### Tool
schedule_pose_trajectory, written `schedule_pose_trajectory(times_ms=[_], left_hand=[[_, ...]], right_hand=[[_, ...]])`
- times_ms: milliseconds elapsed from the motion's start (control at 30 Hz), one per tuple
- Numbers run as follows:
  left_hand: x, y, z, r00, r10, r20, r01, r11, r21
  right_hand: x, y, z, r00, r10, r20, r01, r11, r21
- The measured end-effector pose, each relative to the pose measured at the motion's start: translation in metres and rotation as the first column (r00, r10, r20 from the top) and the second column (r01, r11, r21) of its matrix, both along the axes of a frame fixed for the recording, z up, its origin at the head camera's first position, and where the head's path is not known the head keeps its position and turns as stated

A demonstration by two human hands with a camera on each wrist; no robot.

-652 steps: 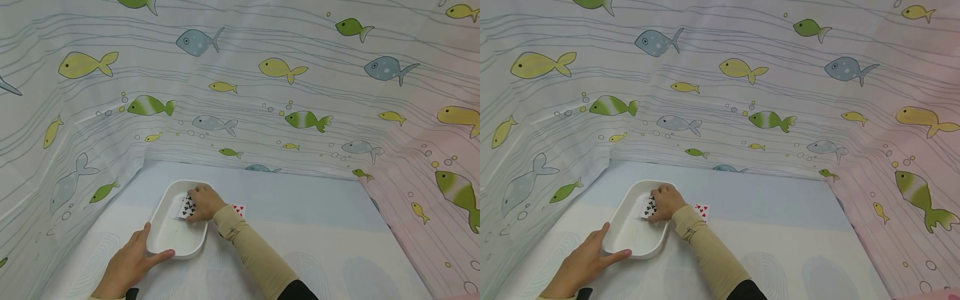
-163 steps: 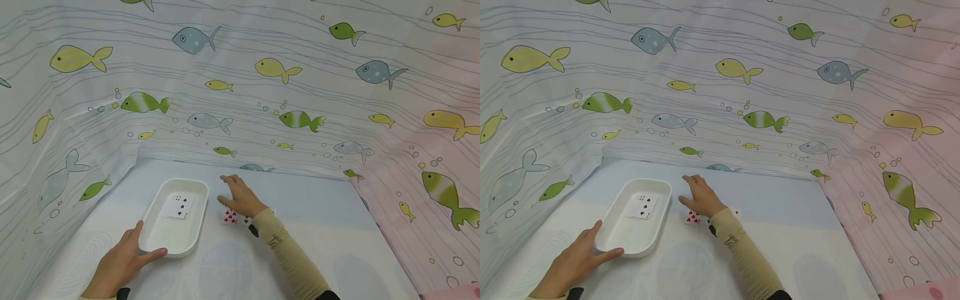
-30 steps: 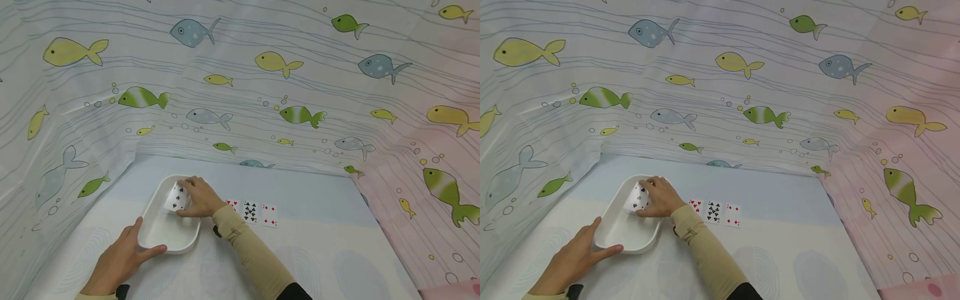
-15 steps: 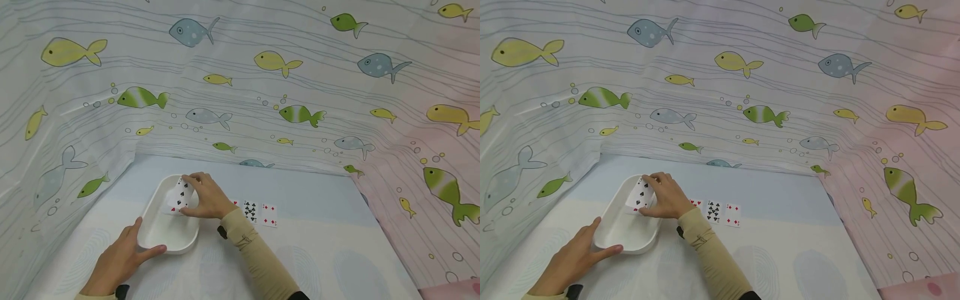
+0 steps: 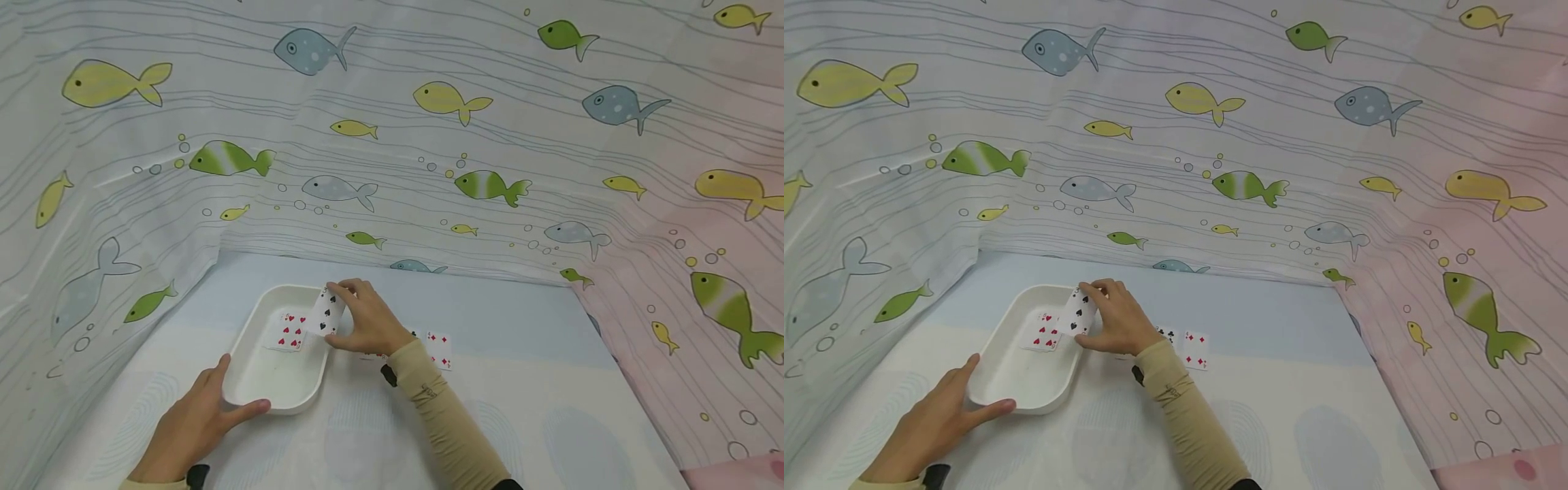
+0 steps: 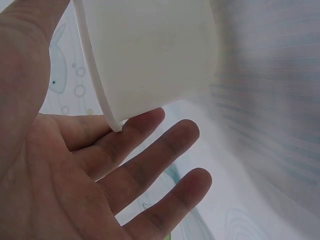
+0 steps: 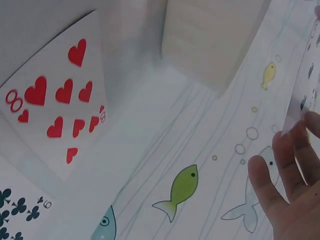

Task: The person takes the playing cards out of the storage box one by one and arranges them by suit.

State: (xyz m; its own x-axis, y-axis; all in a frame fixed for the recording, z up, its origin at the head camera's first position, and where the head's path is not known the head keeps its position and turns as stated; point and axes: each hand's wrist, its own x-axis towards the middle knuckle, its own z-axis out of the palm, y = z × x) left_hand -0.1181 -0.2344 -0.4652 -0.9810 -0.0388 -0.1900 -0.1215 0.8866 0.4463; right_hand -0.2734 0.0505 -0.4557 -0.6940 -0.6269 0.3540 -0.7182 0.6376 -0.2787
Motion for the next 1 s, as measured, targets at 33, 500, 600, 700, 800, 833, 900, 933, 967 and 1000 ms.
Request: schedule_pose_trajectory(times_ms=[33,500,600,700,800,833,900,933,967,1000], left_hand=[[0.000,0.000,0.000,1.000,-0.001,-0.002,0.001,1.000,0.002],[0.007,0.000,-0.001,0.997,-0.017,-0.080,0.018,1.000,0.012],[0.006,0.000,-0.001,0.997,-0.017,-0.073,0.018,1.000,0.011],[0.006,0.000,-0.001,0.998,-0.016,-0.064,0.017,1.000,0.010],[0.005,0.000,-0.001,0.998,-0.017,-0.053,0.018,1.000,0.012],[0.005,0.000,-0.001,0.999,-0.018,-0.049,0.018,1.000,0.012],[0.004,0.000,-0.001,0.999,-0.016,-0.040,0.017,1.000,0.013],[0.004,-0.001,-0.001,0.999,-0.015,-0.035,0.016,1.000,0.012],[0.004,-0.001,-0.001,0.999,-0.014,-0.032,0.015,1.000,0.012],[0.004,-0.001,-0.001,1.000,-0.013,-0.026,0.014,1.000,0.013]], right_hand=[[0.000,0.003,0.000,1.000,-0.003,0.003,0.003,1.000,0.001],[-0.003,0.050,-0.007,0.997,-0.038,0.066,0.039,0.999,-0.015],[-0.004,0.062,-0.009,0.993,-0.063,0.098,0.062,0.998,0.011],[-0.006,0.075,-0.011,0.991,-0.082,0.107,0.079,0.996,0.031],[-0.008,0.087,-0.014,0.988,-0.098,0.123,0.093,0.995,0.044],[-0.008,0.092,-0.015,0.986,-0.102,0.132,0.097,0.994,0.048],[-0.008,0.099,-0.017,0.983,-0.108,0.150,0.101,0.993,0.055],[-0.008,0.103,-0.019,0.982,-0.110,0.156,0.102,0.993,0.060],[-0.008,0.106,-0.020,0.980,-0.115,0.163,0.106,0.992,0.067],[-0.007,0.110,-0.021,0.978,-0.119,0.172,0.108,0.992,0.068]])
